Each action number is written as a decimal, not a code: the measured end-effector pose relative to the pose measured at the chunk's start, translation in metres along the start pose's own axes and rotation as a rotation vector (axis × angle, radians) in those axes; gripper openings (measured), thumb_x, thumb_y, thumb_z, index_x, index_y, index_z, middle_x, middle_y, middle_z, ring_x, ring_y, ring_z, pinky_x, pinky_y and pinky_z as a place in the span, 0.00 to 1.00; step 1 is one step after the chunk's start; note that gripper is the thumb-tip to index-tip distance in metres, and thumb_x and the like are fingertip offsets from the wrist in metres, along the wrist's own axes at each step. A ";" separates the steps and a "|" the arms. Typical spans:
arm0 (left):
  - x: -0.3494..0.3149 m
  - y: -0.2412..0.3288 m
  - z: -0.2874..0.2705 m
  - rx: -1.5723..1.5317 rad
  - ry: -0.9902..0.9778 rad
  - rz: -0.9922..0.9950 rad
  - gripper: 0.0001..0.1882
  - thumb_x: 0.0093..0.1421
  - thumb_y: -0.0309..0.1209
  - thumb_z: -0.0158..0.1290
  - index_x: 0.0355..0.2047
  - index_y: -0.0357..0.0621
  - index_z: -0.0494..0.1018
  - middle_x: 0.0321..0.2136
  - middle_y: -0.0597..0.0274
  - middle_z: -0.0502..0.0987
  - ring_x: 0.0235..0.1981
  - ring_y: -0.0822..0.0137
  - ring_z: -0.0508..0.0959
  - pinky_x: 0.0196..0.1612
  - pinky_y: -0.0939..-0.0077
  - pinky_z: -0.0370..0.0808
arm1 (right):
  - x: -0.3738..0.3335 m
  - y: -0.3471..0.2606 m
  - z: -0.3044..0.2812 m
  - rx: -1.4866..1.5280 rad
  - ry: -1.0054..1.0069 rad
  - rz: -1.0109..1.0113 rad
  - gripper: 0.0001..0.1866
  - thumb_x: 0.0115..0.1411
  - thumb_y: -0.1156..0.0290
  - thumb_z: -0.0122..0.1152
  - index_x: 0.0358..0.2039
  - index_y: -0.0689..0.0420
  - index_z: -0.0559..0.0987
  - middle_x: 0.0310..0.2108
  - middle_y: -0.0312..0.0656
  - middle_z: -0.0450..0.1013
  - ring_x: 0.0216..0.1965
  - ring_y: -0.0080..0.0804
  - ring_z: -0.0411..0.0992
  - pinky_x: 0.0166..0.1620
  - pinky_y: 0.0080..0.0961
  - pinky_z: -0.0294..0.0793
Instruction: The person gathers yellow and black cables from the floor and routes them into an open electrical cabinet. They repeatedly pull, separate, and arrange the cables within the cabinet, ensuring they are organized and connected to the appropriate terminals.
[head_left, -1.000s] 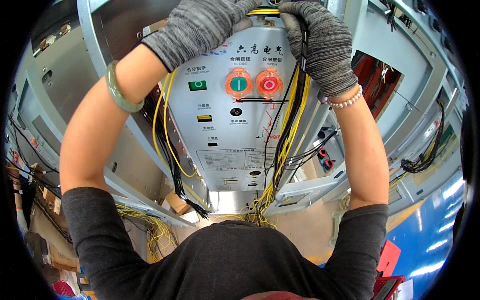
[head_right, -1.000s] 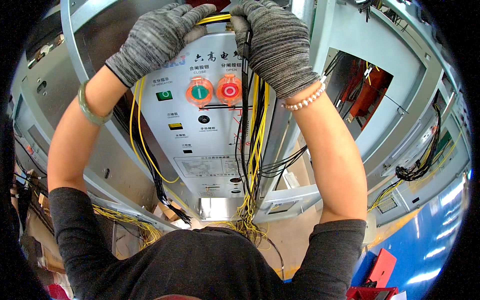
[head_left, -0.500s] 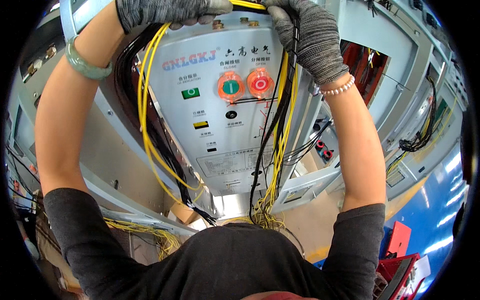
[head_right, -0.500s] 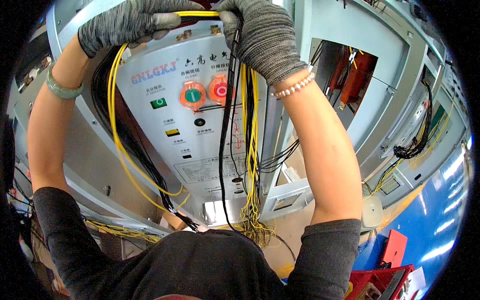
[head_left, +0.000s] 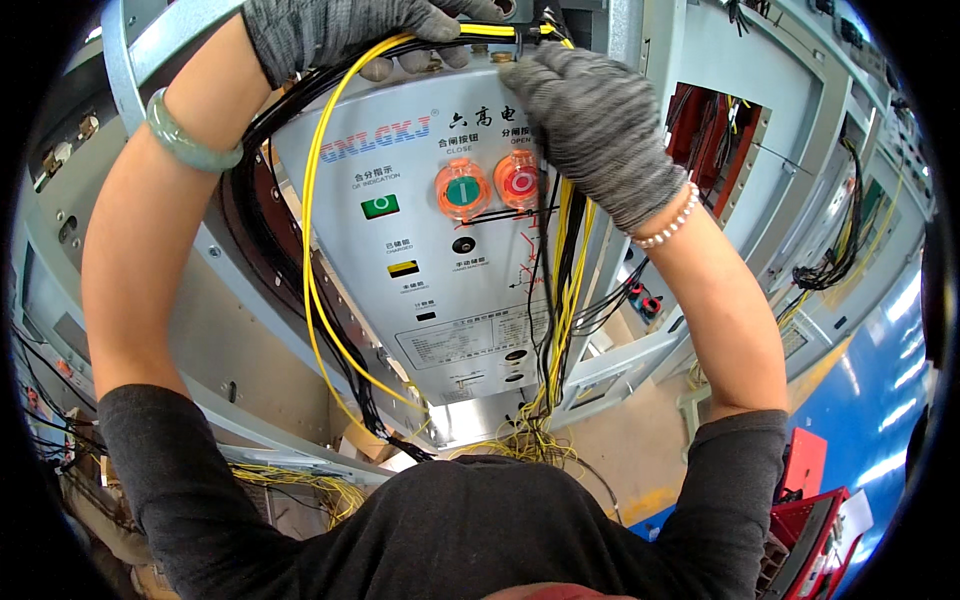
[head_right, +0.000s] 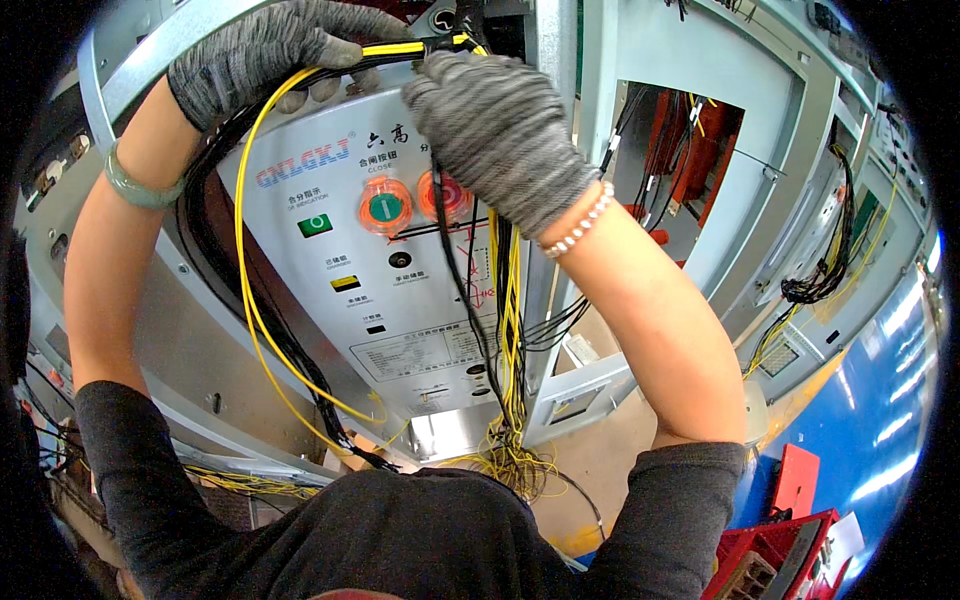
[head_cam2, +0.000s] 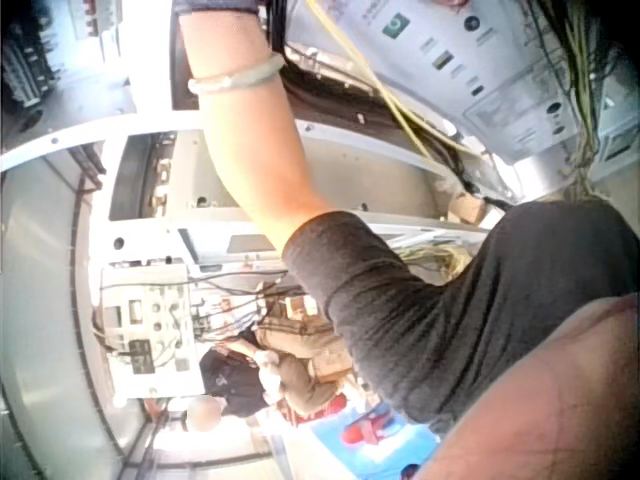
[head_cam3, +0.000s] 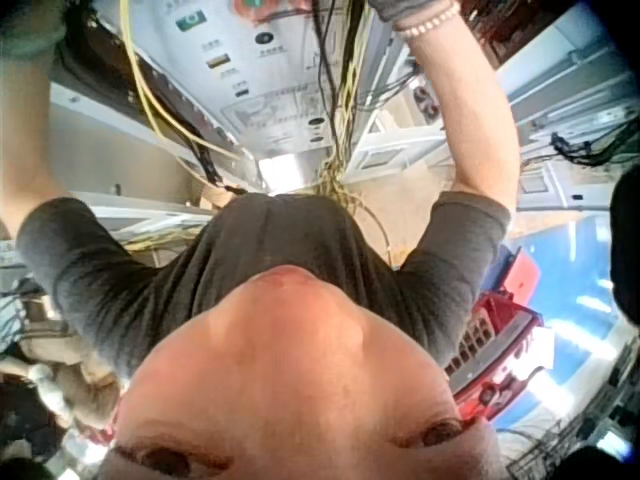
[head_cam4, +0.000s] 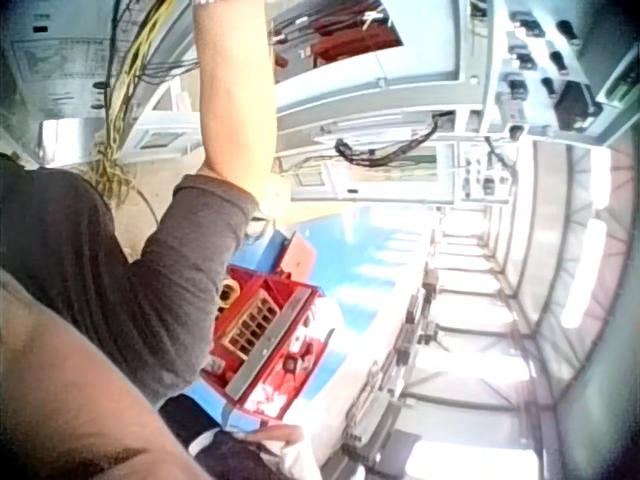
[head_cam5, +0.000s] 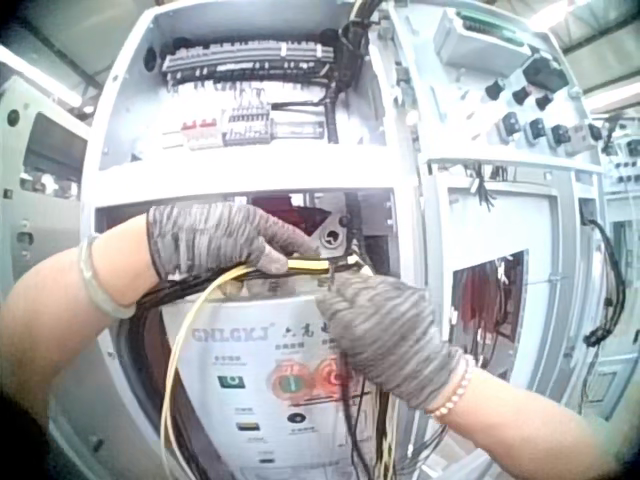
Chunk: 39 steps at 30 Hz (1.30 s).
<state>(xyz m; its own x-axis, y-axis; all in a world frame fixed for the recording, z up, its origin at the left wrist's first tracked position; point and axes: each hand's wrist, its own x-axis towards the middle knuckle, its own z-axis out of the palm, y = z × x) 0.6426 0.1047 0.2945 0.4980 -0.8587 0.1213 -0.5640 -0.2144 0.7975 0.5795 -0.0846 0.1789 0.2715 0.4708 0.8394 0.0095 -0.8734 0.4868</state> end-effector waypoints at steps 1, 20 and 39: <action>0.001 0.011 0.008 0.031 0.007 -0.038 0.20 0.56 0.25 0.50 0.51 0.34 0.69 0.25 0.62 0.75 0.17 0.77 0.70 0.19 0.87 0.70 | 0.005 -0.005 0.001 -0.084 -0.082 0.022 0.15 0.49 0.73 0.60 0.40 0.50 0.77 0.34 0.37 0.73 0.32 0.34 0.74 0.31 0.28 0.76; 0.060 0.025 0.044 1.459 0.287 -0.001 0.17 0.47 0.39 0.56 0.30 0.36 0.77 0.23 0.43 0.76 0.28 0.49 0.78 0.33 0.63 0.74 | 0.035 -0.075 -0.004 1.567 0.055 0.502 0.15 0.57 0.67 0.56 0.43 0.61 0.75 0.37 0.46 0.75 0.39 0.30 0.74 0.43 0.24 0.74; 0.048 0.039 0.005 0.862 -0.115 0.033 0.22 0.53 0.31 0.56 0.50 0.41 0.72 0.39 0.57 0.78 0.40 0.67 0.75 0.47 0.76 0.71 | 0.044 -0.080 0.036 1.134 0.134 0.533 0.22 0.60 0.54 0.52 0.38 0.65 0.68 0.28 0.51 0.71 0.32 0.41 0.72 0.36 0.34 0.72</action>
<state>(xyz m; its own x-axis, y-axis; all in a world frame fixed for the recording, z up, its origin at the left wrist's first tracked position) 0.6414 0.0528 0.3281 0.4294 -0.9023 0.0388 -0.9022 -0.4266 0.0636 0.6254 0.0017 0.1681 0.3971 -0.0219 0.9175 0.7664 -0.5421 -0.3446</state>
